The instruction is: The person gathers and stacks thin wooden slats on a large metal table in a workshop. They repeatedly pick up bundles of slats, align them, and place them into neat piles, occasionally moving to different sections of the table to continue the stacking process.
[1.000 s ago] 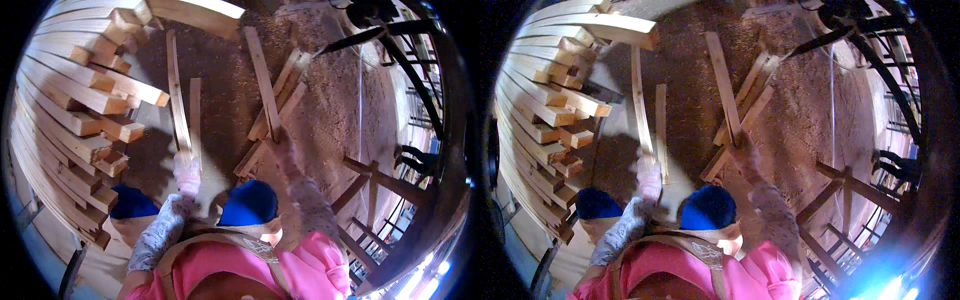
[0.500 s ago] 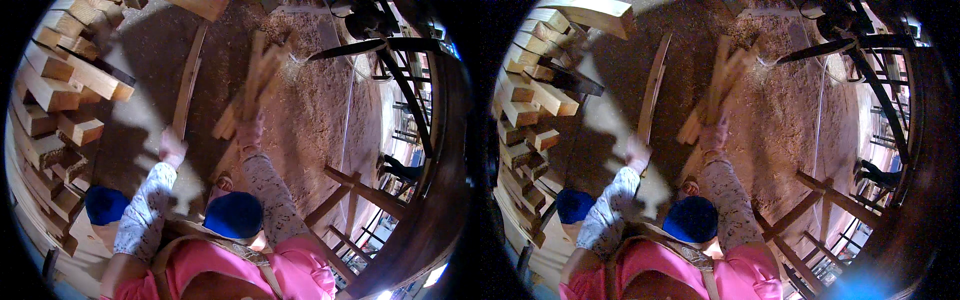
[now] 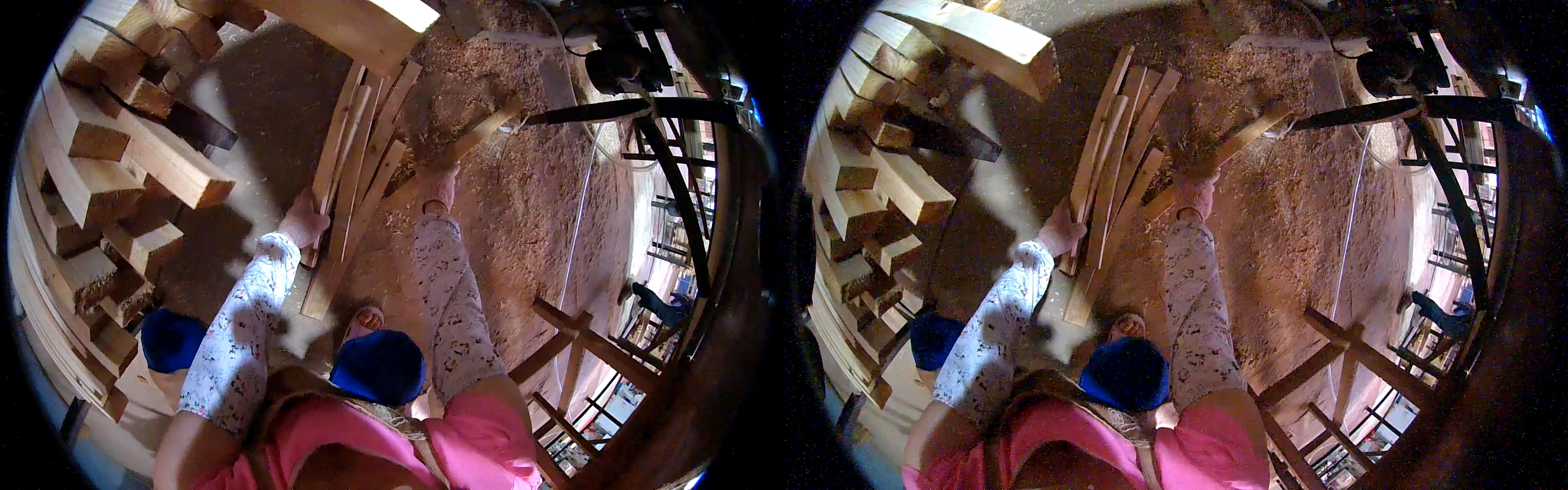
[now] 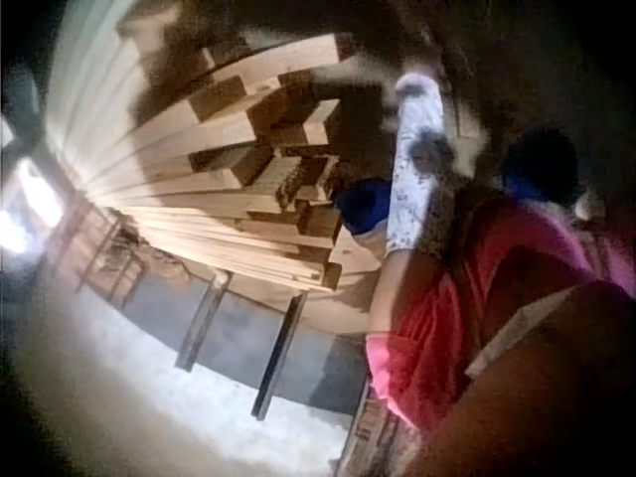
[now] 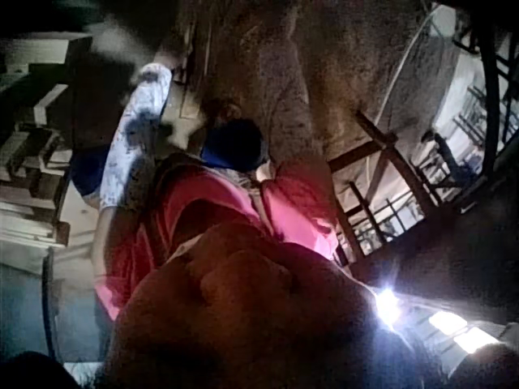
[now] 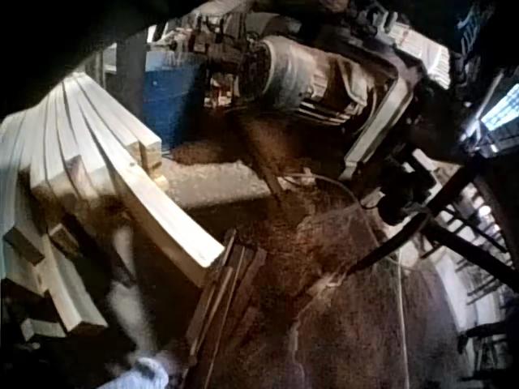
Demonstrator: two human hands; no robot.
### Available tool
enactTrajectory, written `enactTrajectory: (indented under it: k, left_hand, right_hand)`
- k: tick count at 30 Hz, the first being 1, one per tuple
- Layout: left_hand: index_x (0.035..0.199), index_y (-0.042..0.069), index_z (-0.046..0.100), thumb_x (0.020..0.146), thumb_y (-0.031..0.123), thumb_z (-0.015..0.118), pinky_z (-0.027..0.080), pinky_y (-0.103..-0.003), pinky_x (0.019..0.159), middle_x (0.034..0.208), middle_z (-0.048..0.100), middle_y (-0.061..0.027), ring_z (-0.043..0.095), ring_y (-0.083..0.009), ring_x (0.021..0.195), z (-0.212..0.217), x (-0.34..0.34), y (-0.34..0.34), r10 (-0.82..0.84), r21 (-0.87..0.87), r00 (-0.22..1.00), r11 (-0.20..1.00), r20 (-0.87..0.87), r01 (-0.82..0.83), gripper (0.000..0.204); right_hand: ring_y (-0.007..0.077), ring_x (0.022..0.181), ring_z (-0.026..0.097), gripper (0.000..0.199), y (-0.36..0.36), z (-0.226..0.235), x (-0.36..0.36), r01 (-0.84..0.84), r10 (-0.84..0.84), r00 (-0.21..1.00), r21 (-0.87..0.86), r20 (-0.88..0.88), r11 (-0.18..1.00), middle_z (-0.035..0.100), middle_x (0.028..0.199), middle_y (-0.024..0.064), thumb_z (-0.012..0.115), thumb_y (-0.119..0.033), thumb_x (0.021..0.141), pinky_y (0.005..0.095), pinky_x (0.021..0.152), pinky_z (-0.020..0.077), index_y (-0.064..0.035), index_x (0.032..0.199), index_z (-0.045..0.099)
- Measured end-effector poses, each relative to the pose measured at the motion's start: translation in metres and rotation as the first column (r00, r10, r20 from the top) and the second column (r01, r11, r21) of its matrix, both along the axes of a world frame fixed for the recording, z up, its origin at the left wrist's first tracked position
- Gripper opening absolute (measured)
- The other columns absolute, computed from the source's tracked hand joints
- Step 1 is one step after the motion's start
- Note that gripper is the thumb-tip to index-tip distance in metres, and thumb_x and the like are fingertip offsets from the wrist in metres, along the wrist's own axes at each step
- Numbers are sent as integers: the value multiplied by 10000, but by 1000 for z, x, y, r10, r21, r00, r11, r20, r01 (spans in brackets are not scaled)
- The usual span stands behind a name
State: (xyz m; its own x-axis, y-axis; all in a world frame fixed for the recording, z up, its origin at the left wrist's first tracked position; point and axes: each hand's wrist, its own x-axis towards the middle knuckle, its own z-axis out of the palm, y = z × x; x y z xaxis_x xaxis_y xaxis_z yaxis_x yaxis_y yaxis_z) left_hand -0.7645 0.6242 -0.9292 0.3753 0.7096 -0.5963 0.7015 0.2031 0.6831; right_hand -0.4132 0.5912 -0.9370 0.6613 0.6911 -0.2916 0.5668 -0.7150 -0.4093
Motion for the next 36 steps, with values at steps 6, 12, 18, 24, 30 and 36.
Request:
enactTrajectory:
  k: [6,12,18,24,30,36]
  left_hand:
    - [1548,-40,424,840,462,825,453,-430,1147,1466,605,-276,569,-404,1389,-14,17,4,177,-66,984,982,6,-176,957]
    - [1479,-92,509,803,638,832,461,-440,1135,1478,590,-297,580,-396,1376,-7,14,17,184,-165,981,971,55,-173,1046]
    - [1418,-89,580,807,619,850,500,-409,1095,1367,676,-240,639,-333,1289,-14,-1,10,228,-368,959,917,170,-153,973]
    - [1419,-47,605,821,533,881,529,-375,1053,1320,710,-154,664,-219,1164,11,12,-12,299,-442,840,894,453,-79,878]
    - [1326,-74,675,833,536,855,561,-355,988,1274,739,-195,711,-286,1170,61,14,20,52,-451,998,892,25,-35,805]
    - [1222,-13,732,898,307,825,591,-357,886,1126,774,-118,738,-227,1002,154,29,12,155,-543,949,840,274,19,464]
  right_hand:
    - [237,1081,651,397,-120,-104,-86,-453,455,889,213,44,866,705,1154,123,653,-263,1040,397,993,509,-25,1355,609]
    - [289,1115,693,556,-62,67,-147,220,-221,615,-105,-757,970,725,1241,140,742,-309,991,387,938,589,-31,1446,585]
    - [196,1031,682,595,-98,-3,-156,102,101,667,224,-738,969,729,1168,87,738,-431,992,390,876,567,-40,1417,595]
    - [169,1088,680,473,-88,51,-183,443,-285,141,-197,-948,875,723,1238,78,657,-398,1038,350,933,569,-34,1340,664]
    - [203,1004,717,425,-86,48,-179,376,-310,326,-179,-893,909,744,1153,80,649,-393,1042,363,907,595,-26,1249,702]
    - [217,813,746,422,-84,206,-195,581,-304,-8,-252,-953,774,775,973,53,685,-477,1016,370,757,628,-70,1118,728]
